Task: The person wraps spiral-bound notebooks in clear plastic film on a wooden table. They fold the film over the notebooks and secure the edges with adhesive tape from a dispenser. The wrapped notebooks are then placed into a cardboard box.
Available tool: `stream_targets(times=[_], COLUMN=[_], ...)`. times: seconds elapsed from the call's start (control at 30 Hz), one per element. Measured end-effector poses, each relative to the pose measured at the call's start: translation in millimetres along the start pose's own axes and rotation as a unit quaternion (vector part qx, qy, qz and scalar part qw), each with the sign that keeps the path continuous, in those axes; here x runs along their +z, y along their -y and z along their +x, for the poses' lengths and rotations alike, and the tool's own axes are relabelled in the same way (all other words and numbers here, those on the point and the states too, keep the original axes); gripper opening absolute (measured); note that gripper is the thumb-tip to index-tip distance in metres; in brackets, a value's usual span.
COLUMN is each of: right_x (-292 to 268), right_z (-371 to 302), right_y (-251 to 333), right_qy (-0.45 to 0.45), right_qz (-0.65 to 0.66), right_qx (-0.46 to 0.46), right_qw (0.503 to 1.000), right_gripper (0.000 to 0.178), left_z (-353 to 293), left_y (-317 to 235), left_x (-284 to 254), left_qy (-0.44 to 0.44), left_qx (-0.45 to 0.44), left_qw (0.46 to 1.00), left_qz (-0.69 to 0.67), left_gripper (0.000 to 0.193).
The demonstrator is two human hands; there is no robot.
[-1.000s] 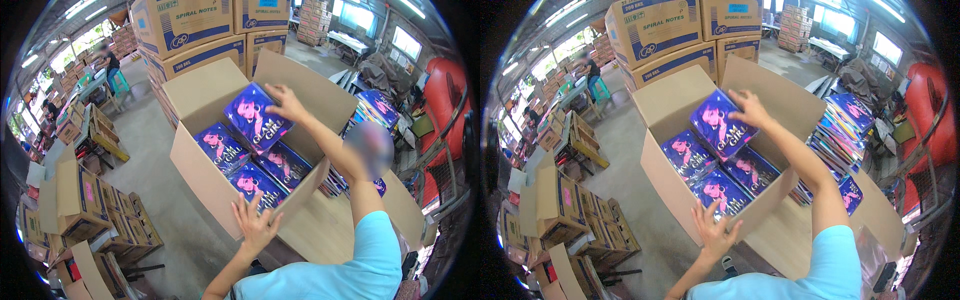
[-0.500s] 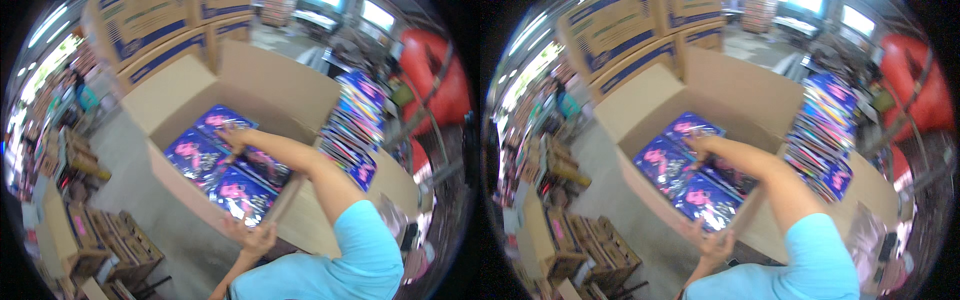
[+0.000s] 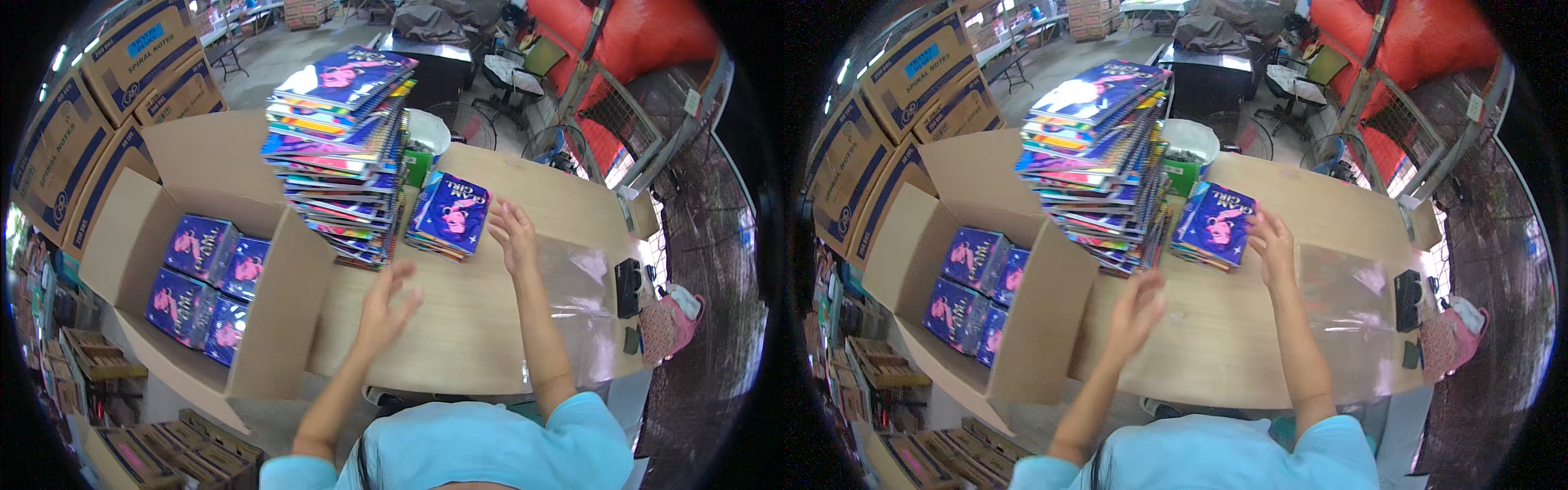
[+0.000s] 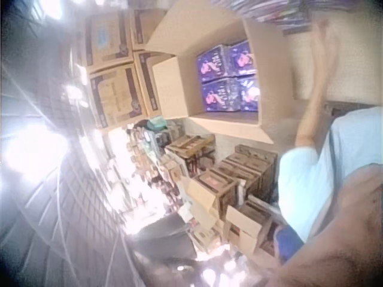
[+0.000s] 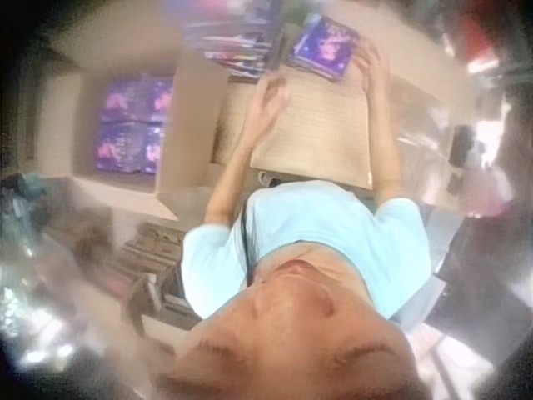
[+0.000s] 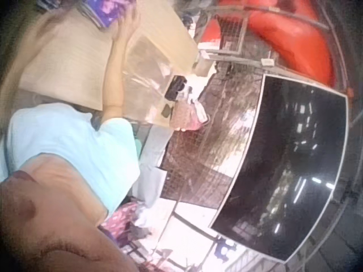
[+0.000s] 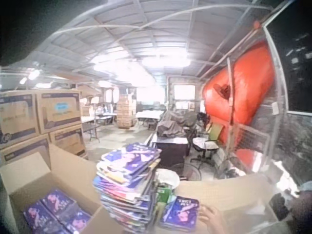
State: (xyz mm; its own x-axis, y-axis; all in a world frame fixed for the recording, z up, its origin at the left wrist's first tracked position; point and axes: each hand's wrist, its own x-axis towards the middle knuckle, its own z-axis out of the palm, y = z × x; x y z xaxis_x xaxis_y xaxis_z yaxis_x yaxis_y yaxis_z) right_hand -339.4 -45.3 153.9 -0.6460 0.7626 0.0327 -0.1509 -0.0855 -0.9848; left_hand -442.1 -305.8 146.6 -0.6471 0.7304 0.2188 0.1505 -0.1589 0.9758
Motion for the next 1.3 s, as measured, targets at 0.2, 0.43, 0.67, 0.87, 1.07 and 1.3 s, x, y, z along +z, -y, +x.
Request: stream_targets(times=[0.2, 0.43, 0.67, 0.87, 1.07, 1.3], right_x=[-64, -35, -47, -59, -112, -192], right_z=[88, 108, 132, 120, 98, -19], right_y=[-139, -112, -173, -130, -155, -151], right_qy=[-0.165, -0.065, 0.017, 0.1, 0.084, 0.031], right_qz=[-0.097, -0.003, 0.167, 0.275, 0.248, 0.309], right_qx=[0.299, 0.36, 0.367, 0.38, 0.255, 0.166], right_qw=[0.935, 0.931, 0.915, 0.878, 0.931, 0.936], right_gripper=[0.087, 0.075, 0.049, 0.047, 0.051, 0.062], left_z=[190, 244, 262, 268, 222, 111], left_y=[173, 174, 169, 156, 133, 67], left_x=[48, 56, 59, 89, 123, 170], left_qy=[-0.059, 0.042, 0.085, 0.08, 0.051, 0.207], left_qx=[-0.064, -0.303, -0.311, -0.329, -0.209, -0.142], left_qw=[0.913, 0.869, 0.838, 0.917, 0.953, 0.96], left_qz=[0.398, 0.389, 0.44, 0.212, 0.214, 0.126], left_gripper=[0.068, 0.088, 0.085, 0.08, 0.092, 0.099])
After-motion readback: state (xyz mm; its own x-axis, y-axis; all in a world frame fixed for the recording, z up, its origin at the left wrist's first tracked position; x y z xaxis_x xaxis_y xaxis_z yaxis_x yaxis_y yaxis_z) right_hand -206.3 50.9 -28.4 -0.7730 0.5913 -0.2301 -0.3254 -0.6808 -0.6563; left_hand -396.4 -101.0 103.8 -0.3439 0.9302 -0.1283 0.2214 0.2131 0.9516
